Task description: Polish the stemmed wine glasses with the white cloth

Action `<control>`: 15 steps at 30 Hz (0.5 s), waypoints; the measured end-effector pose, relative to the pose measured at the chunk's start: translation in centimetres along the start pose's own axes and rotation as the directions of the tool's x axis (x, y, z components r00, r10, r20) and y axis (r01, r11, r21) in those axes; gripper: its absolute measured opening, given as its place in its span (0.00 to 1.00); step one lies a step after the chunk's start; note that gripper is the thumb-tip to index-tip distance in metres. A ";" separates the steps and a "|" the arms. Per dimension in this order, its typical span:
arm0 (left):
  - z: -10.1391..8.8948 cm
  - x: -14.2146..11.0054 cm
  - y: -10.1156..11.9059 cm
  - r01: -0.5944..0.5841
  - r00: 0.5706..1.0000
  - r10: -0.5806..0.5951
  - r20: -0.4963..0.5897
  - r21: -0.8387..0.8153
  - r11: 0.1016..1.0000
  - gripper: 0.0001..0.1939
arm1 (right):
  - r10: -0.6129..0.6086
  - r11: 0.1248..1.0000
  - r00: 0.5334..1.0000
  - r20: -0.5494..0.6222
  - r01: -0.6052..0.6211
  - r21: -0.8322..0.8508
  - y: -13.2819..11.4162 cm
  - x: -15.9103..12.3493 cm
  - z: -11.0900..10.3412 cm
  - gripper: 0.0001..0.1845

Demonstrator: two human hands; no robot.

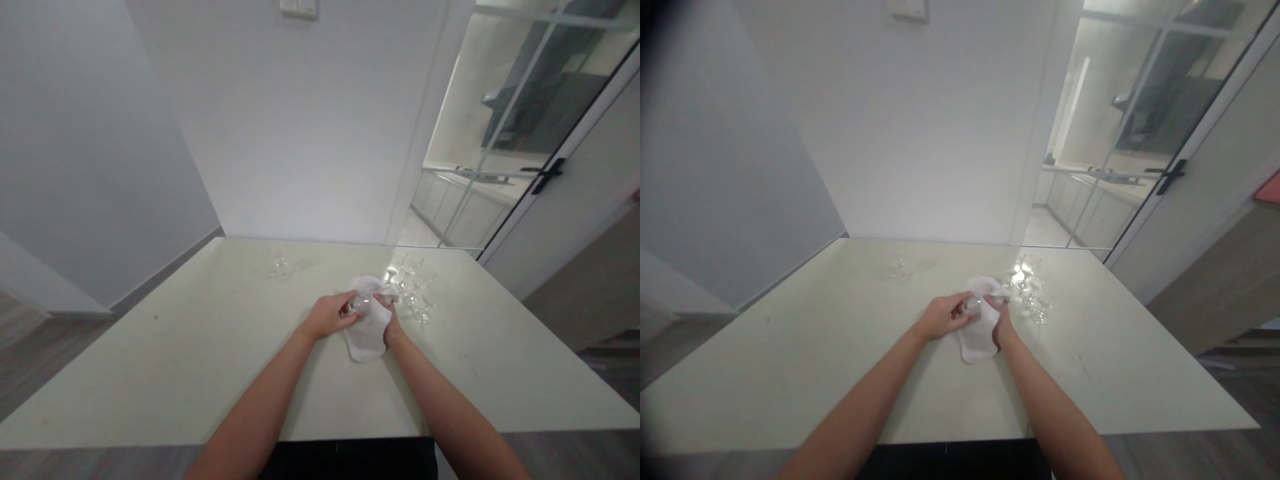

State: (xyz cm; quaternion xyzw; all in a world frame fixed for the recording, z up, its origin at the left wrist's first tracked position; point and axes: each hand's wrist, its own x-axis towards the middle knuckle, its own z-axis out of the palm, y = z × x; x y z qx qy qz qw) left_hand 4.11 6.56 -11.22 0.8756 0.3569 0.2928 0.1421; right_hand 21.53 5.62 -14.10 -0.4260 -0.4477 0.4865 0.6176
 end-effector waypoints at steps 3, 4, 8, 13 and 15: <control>0.0 -0.1 -1.1 0.018 0.999 -0.019 0.035 0.031 0.999 0.28 | -0.045 0.985 0.998 -0.048 0.036 -0.168 -0.7 -0.8 -0.1 0.23; 0.0 -0.2 -1.5 0.020 0.999 -0.022 0.043 0.039 0.999 0.28 | -0.065 0.968 0.997 -0.040 0.053 -0.247 -0.9 -1.0 0.0 0.22; -0.2 -0.5 -2.0 0.019 0.999 -0.021 0.026 0.077 0.997 0.27 | -0.112 0.928 0.992 -0.054 0.085 -0.363 -1.1 -0.8 0.6 0.20; -0.6 -0.4 -1.1 -0.097 0.985 0.113 -0.132 0.126 0.987 0.23 | 0.020 0.991 0.954 -0.298 -0.059 -0.121 0.3 0.3 0.1 0.24; -0.7 -0.3 -0.8 -0.129 0.975 0.150 -0.164 0.133 0.983 0.19 | 0.083 0.994 0.940 -0.332 -0.101 -0.037 0.8 0.6 -0.2 0.24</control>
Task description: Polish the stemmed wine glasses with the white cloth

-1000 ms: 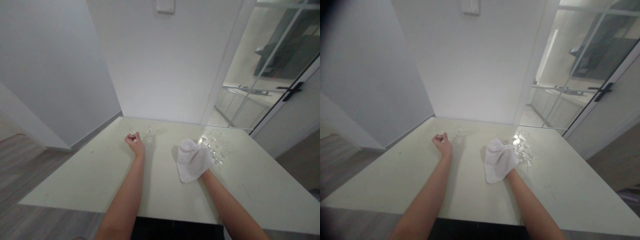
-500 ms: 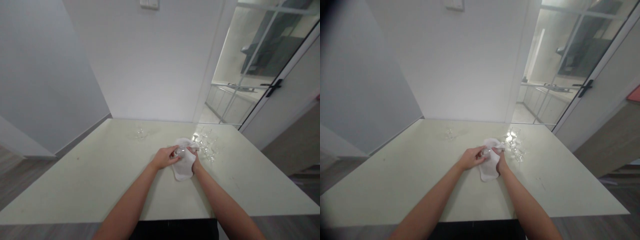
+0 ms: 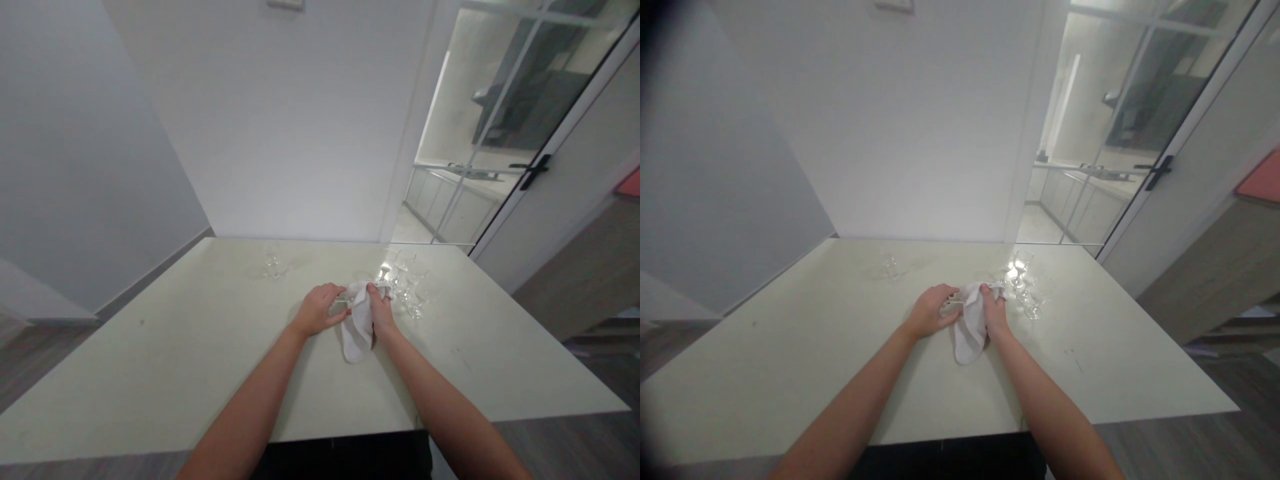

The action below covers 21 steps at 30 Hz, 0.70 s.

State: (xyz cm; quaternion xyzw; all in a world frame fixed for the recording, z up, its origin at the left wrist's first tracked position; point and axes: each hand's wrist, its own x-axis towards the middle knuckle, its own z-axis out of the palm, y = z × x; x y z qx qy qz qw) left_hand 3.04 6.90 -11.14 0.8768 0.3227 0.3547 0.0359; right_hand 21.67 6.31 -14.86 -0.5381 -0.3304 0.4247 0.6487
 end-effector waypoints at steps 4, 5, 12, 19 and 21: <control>0.1 0.0 -0.2 0.134 0.991 -0.132 0.020 -0.147 0.980 0.12 | -0.077 0.991 0.992 0.104 0.087 -0.099 -0.3 -0.3 -0.2 0.24; 0.3 0.0 -0.4 0.196 0.980 -0.196 0.022 -0.226 0.954 0.13 | -0.119 0.978 0.982 0.147 0.142 -0.153 -0.5 -0.6 -0.1 0.24; 1.4 0.1 -2.1 0.537 0.825 -0.523 0.215 -0.588 0.605 0.21 | -0.326 0.849 0.895 0.306 0.419 -0.322 -1.9 -2.0 0.1 0.20; 0.5 -0.2 -0.6 0.275 0.951 -0.306 -0.048 -0.323 0.905 0.22 | -0.138 0.972 0.978 0.159 0.164 -0.167 -0.9 -1.0 0.1 0.24; 0.5 0.0 -0.3 0.249 0.958 -0.277 -0.077 -0.261 0.933 0.19 | -0.082 0.985 0.985 0.151 0.103 -0.140 -0.8 -0.9 0.0 0.25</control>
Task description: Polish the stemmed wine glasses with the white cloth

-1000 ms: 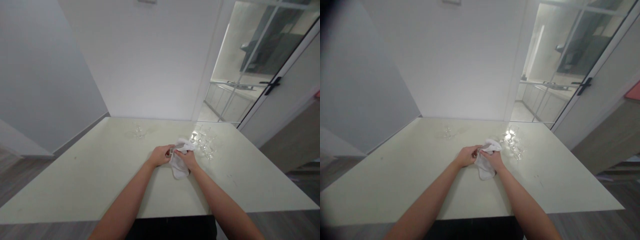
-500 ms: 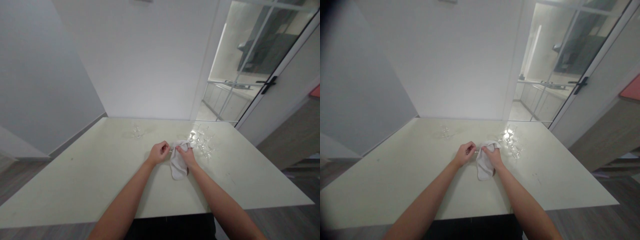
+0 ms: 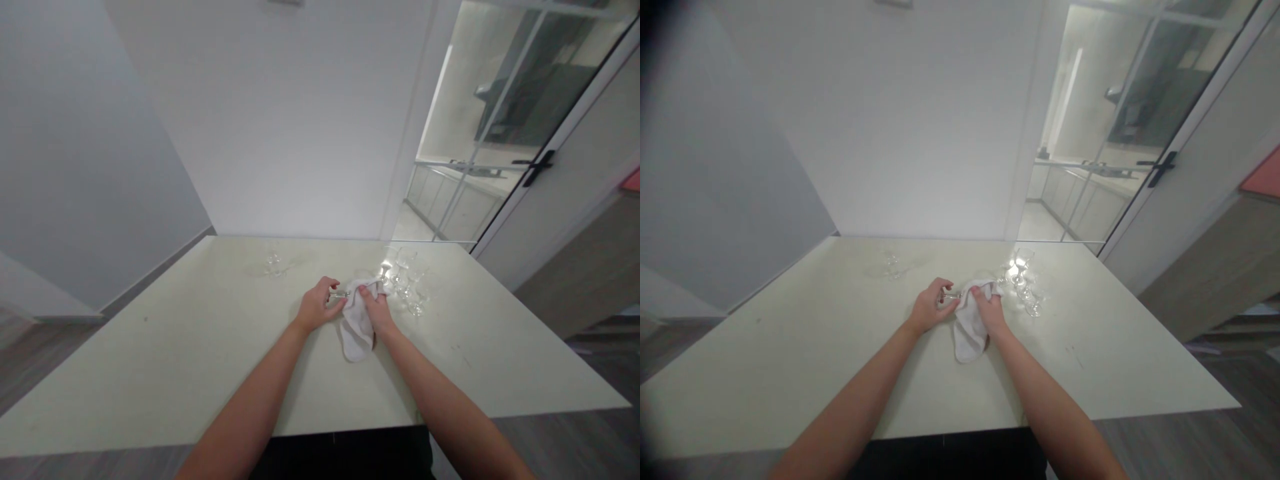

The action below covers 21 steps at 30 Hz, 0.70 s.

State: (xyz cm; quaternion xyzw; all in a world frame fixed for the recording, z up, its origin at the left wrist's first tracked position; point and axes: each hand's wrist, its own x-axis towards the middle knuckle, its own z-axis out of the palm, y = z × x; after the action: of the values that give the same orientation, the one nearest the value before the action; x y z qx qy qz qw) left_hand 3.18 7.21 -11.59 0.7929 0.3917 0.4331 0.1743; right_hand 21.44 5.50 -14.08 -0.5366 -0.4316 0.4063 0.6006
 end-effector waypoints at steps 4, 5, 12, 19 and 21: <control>0.4 0.8 -0.5 0.215 0.976 -0.218 -0.013 -0.128 0.968 0.16 | -0.161 0.970 0.983 0.084 0.173 -0.170 -0.3 -0.5 -0.3 0.24; 0.4 1.0 -0.7 0.309 0.951 -0.308 0.040 -0.202 0.929 0.17 | -0.221 0.944 0.967 0.124 0.244 -0.220 -0.5 -0.7 -0.3 0.23; 0.1 0.8 -0.9 0.440 0.898 -0.402 0.180 -0.339 0.831 0.18 | -0.290 0.916 0.944 0.159 0.322 -0.239 -1.3 -1.3 -0.2 0.21; 0.1 0.4 0.0 0.075 0.997 -0.073 0.032 -0.076 0.994 0.14 | -0.003 1.000 0.999 0.033 0.003 -0.008 -0.3 -0.6 -0.2 0.22; 0.4 0.6 -0.4 0.181 0.983 -0.173 0.061 -0.157 0.971 0.15 | -0.078 0.992 0.994 0.071 0.085 -0.094 -0.3 -0.9 -0.2 0.23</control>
State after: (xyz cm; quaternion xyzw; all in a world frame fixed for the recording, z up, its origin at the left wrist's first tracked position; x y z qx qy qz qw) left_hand 3.50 7.95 -11.69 0.7480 0.4200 0.4276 0.2851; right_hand 21.32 4.54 -13.82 -0.5328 -0.4923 0.3780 0.5752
